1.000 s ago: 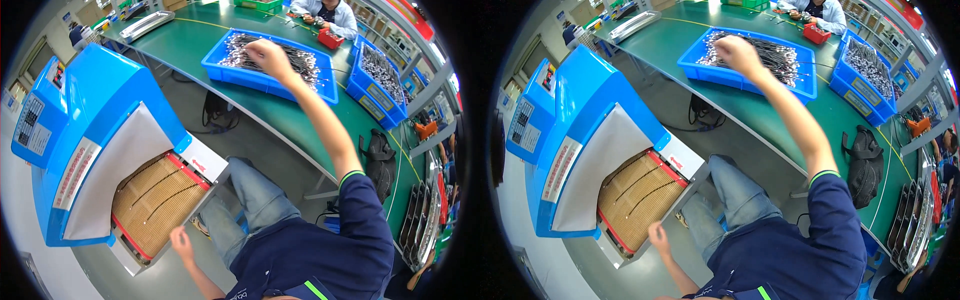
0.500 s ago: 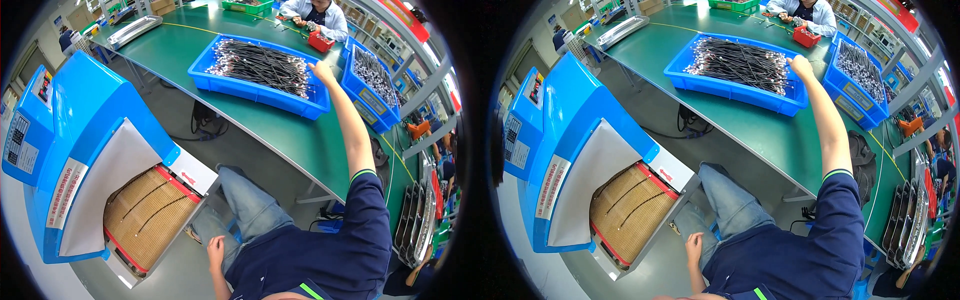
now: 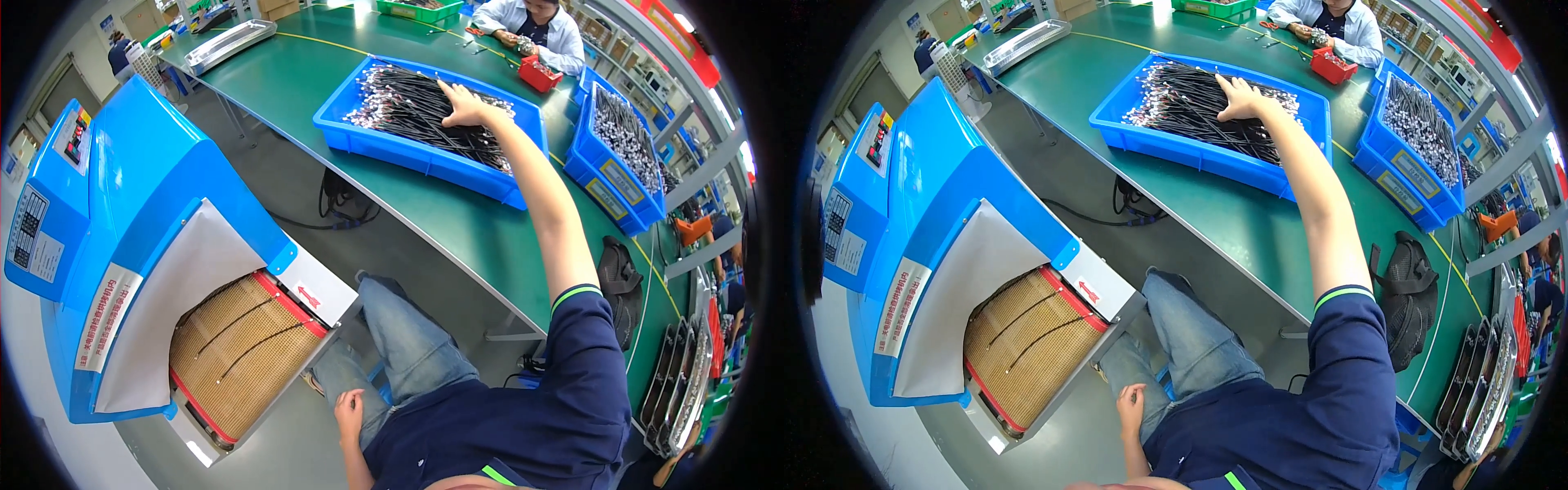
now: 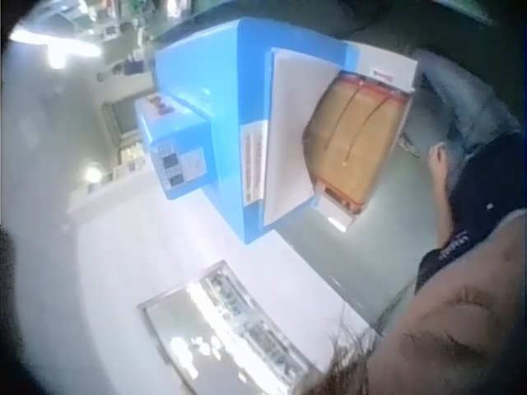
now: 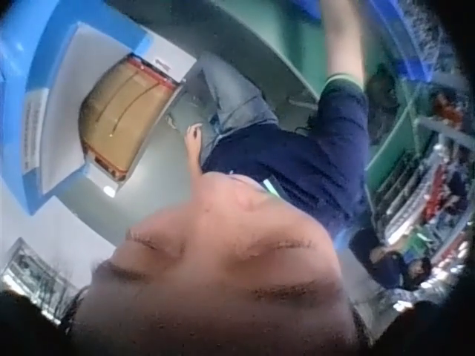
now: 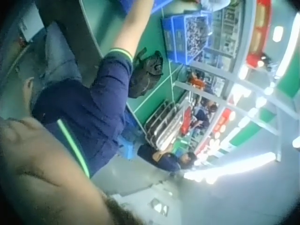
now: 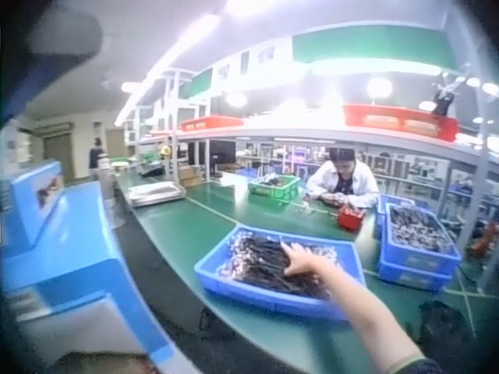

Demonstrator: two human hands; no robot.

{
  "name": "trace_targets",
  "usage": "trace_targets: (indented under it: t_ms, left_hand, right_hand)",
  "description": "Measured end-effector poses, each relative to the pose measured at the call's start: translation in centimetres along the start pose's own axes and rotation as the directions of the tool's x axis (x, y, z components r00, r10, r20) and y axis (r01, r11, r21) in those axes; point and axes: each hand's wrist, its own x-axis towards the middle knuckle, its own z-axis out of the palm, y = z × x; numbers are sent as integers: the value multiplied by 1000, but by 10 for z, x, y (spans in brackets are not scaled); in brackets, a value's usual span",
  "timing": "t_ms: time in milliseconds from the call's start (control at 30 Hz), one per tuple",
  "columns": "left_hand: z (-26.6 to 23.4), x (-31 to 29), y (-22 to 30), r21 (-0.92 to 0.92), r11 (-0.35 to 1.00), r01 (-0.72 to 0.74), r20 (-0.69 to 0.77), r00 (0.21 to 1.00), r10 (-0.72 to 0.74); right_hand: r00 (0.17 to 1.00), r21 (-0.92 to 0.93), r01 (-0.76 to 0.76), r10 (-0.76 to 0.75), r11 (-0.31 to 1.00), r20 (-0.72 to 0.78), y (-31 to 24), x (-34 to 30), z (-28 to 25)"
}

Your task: The person feeds and organizes black wires into an assembly line machine by hand.

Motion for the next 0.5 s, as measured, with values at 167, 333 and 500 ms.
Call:
trace_targets:
  t_ms: [167, 333, 500]
  left_hand:
    - [29, 35, 4, -10, 996, 87, 11, 996, -87]
    - [59, 75, 7, 2, 997, 73, -8, 997, -73]
    - [73, 85, 7, -24, 997, 72, -24, 997, -73]
  right_hand:
    - [990, -6, 21, -20, 1000, 141, 18, 60, -10]
    - [948, -52, -98, 109, 994, 298, 50, 109, -21]
    - [997, 42, 75, -74, 996, -38, 79, 122, 5]
